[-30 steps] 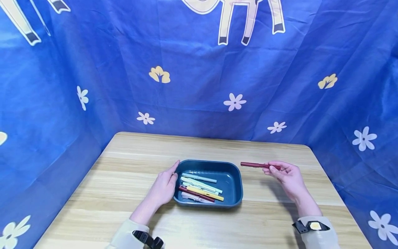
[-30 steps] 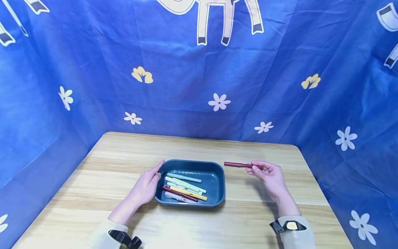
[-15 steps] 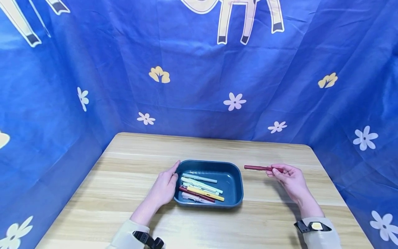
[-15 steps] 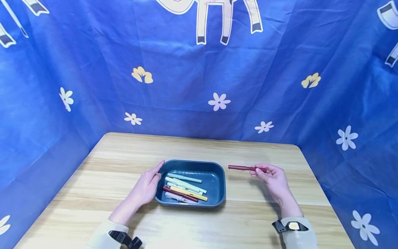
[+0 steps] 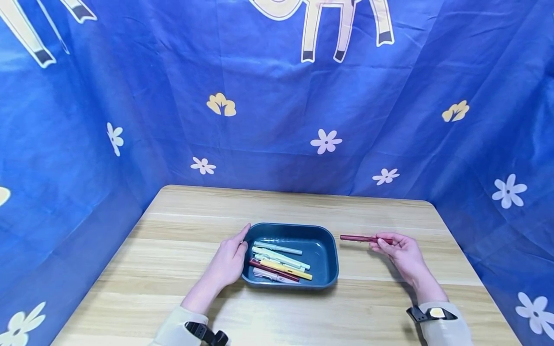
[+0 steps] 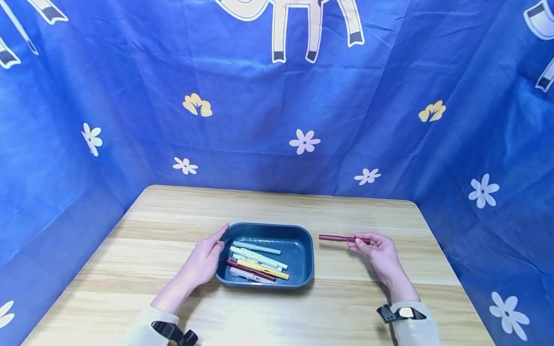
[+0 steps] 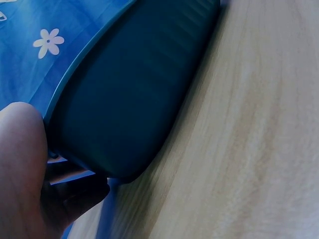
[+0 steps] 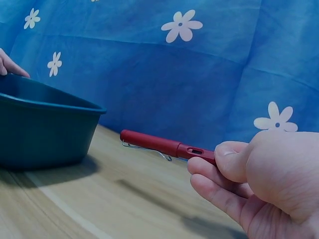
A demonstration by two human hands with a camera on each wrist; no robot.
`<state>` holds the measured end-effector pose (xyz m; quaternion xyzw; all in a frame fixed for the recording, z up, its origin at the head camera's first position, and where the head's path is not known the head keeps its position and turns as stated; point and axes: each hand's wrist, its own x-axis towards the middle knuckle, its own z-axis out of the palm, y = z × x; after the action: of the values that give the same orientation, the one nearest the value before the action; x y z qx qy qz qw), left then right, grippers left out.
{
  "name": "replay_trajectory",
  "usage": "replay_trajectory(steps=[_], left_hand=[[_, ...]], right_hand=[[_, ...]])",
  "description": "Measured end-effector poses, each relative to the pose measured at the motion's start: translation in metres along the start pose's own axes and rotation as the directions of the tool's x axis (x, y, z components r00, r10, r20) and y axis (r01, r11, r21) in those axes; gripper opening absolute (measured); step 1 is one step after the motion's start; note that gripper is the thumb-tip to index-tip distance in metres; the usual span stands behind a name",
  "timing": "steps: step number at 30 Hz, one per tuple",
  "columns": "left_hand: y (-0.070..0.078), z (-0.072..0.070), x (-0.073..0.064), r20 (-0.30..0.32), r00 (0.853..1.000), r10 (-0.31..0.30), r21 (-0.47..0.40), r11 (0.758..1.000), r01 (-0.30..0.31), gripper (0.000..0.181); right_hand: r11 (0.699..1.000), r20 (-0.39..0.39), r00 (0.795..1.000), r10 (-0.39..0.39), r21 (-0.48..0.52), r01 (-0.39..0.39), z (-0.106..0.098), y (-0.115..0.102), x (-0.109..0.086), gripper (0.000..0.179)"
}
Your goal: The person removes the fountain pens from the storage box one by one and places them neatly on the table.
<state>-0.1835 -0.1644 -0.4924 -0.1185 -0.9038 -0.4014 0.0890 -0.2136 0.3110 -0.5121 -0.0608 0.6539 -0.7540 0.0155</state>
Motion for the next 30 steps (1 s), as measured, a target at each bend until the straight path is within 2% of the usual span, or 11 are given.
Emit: replay_trajectory(steps=[9, 21, 30], left_hand=[[0.0012, -0.0004, 0.0001, 0.000, 1.000, -0.004, 0.008, 1.000, 0.004, 0.049], [0.0012, -0.0008, 0.0008, -0.001, 1.000, 0.004, 0.010, 1.000, -0.004, 0.049], [0.0023, -0.0008, 0.0008, 0.000, 1.000, -0.004, 0.009, 1.000, 0.004, 0.049]], right_hand=[[0.999, -0.013, 1.000, 0.025, -0.035, -0.025, -0.0012, 0.0082, -0.0002, 0.037], [0.975, -0.013, 0.998, 0.062, -0.213, -0.063, 0.0008, 0.0087, 0.0000, 0.039], [0.974, -0.005, 0.997, 0.077, -0.213, -0.076, 0.0008, 0.0080, 0.0014, 0.037]])
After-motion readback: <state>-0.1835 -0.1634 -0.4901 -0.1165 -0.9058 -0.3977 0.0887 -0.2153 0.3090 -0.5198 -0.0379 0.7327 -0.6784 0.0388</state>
